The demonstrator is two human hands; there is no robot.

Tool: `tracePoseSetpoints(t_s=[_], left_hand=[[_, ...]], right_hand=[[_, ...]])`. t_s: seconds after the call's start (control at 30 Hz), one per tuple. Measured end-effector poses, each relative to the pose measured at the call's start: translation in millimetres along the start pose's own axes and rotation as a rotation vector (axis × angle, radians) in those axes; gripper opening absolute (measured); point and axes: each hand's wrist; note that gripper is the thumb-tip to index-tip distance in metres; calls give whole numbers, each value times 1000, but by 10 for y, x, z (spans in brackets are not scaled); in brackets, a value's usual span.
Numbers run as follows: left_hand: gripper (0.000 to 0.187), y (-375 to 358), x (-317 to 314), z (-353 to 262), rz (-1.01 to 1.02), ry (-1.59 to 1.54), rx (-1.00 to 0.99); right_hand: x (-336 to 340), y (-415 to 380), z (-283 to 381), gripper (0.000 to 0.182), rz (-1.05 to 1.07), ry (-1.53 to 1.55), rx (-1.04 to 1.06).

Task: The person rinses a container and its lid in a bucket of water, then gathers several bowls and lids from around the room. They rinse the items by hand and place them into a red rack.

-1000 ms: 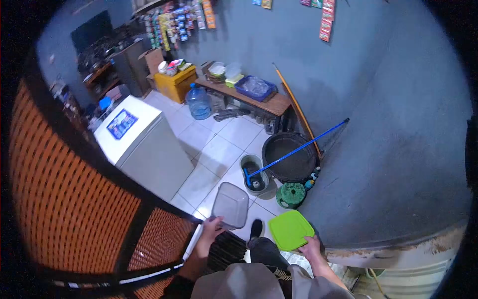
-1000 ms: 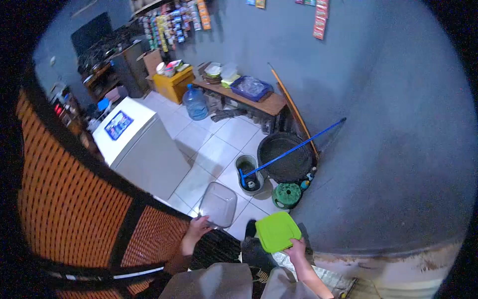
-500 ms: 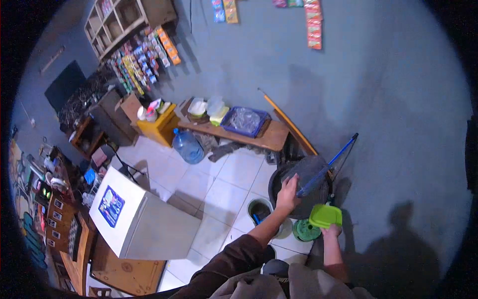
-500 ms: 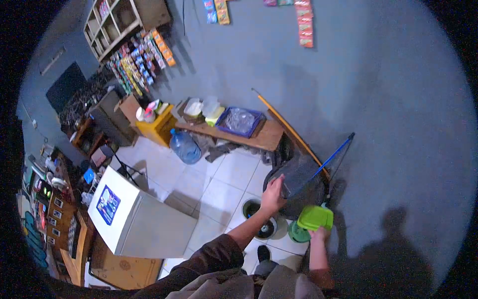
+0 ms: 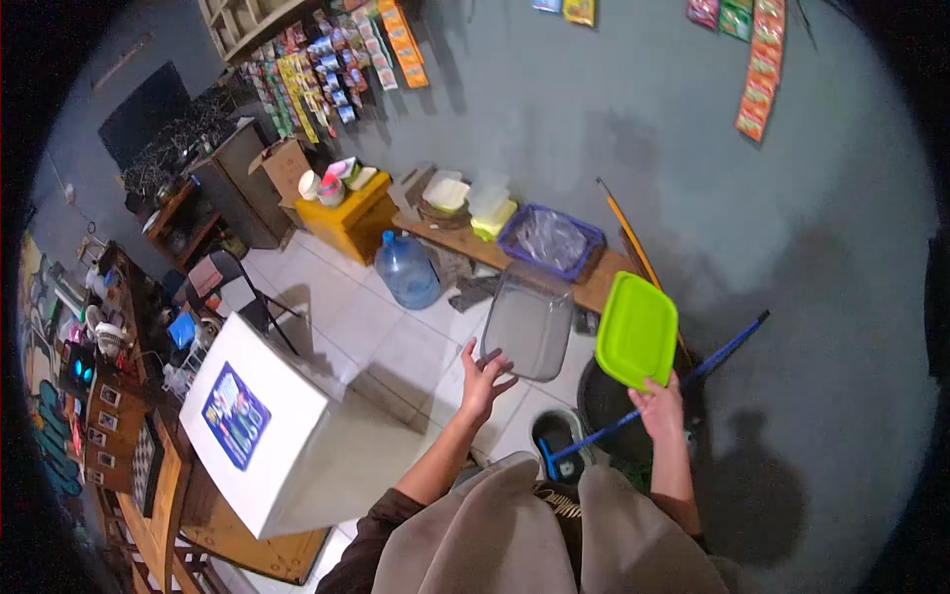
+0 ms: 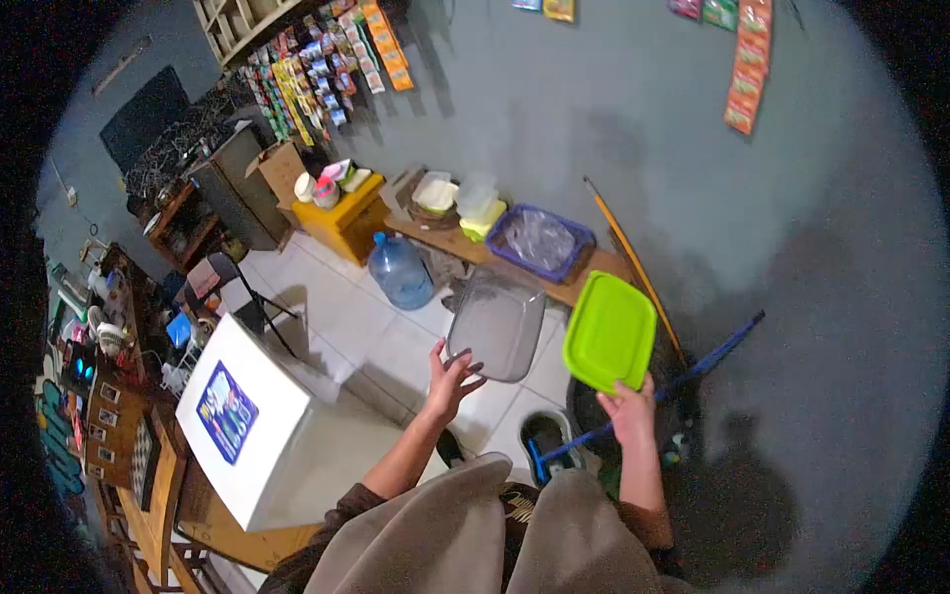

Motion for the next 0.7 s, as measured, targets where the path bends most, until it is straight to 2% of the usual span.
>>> tracePoseSetpoints(t_s=[0.03,0.17,0.27,0.33,0.37,0.43,0.5,0.57,0.6,0.63,0.7], left_hand=[[66,79,167,-157,9,-2,-13],[64,340,750,-665,53,32,11],[62,518,1037,-969,-3,38,-17],[62,633,1207,-1067,44,0,-31],[63,682,1256,-1094,88,-45,-47],[63,751,1294,-1164,87,-23,-27],[62,873,1370,-1204,136,-1,-93],[69,1020,1464,-1213,176,22,-94],[69,1086,1477,-1243,213,13,-99],[70,1160,1486,-1277,250,4,-104],[73,1366,1506,-1369,261,-30,-102]], right_hand=[[-296,96,-87,46,48,-22,-29],[-1248,574,-650,45,271,19,-142],[-1981,828,-1173,38,237,55,-165],[-2294,975,-1496,29,-1,-284,-145],[-2383,1035,-1610,29,-11,-286,-146],[-2563,1109,-1744,24,79,-482,12],[-2628,1257,-1800,26,63,-473,52],[-2582,1481,-1887,29,224,-689,369],[-2775,1443,-1731,33,295,-496,295],[-2864,1482,-1666,33,290,-497,291],[-2982,1646,-1611,37,318,-259,92]])
Point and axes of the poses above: each hand's wrist, its own y-axis towards the middle knuckle, its own x-axis out of the back of the hand, z = x × y, and after that the axes turned 8 degrees about z, right-handed
